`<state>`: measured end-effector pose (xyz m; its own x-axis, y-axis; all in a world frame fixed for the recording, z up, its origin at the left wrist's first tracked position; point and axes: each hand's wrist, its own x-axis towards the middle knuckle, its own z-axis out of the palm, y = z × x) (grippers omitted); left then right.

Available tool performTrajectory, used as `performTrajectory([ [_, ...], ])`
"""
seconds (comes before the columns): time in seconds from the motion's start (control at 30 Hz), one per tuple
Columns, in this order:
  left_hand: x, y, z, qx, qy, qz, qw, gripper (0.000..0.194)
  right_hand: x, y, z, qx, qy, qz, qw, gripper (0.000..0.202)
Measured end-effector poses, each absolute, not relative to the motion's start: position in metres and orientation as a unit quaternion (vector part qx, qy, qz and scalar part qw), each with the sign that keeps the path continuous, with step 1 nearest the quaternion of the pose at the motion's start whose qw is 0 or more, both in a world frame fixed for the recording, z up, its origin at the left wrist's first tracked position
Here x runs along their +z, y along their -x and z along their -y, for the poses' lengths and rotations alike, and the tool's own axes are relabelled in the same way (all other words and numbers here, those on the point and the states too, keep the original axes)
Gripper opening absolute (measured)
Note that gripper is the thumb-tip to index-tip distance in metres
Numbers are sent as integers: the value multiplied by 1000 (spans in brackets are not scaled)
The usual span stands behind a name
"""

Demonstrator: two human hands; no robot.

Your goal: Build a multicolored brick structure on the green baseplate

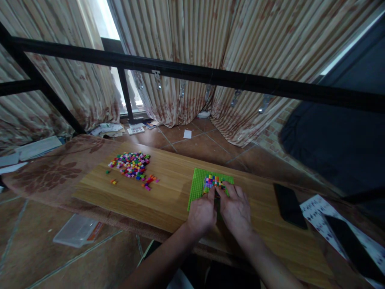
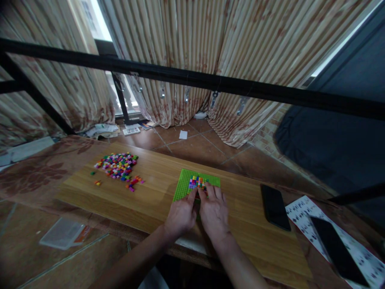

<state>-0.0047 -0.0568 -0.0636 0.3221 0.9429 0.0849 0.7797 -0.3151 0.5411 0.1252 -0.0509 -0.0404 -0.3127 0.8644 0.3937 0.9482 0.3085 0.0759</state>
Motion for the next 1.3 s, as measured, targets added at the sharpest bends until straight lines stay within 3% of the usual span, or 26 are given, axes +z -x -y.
performTrajectory([
  [0.7, -61, 3, 53, 208, -790, -544, 194, 65, -35, -118, 46, -191, 535, 817, 100, 29],
  [0.8, -58, 6, 56, 200, -788, -549, 193, 64, -35, -124, 46, -178, 544, 808, 140, 31],
  [1.03, -60, 56, 67, 254, -725, -611, 189, 47, -43, -140, 74, -95, 577, 740, 333, 32],
  [1.3, -87, 167, 49, 304, -624, -720, -4, 33, -87, -120, 129, 6, 556, 753, 352, 25],
])
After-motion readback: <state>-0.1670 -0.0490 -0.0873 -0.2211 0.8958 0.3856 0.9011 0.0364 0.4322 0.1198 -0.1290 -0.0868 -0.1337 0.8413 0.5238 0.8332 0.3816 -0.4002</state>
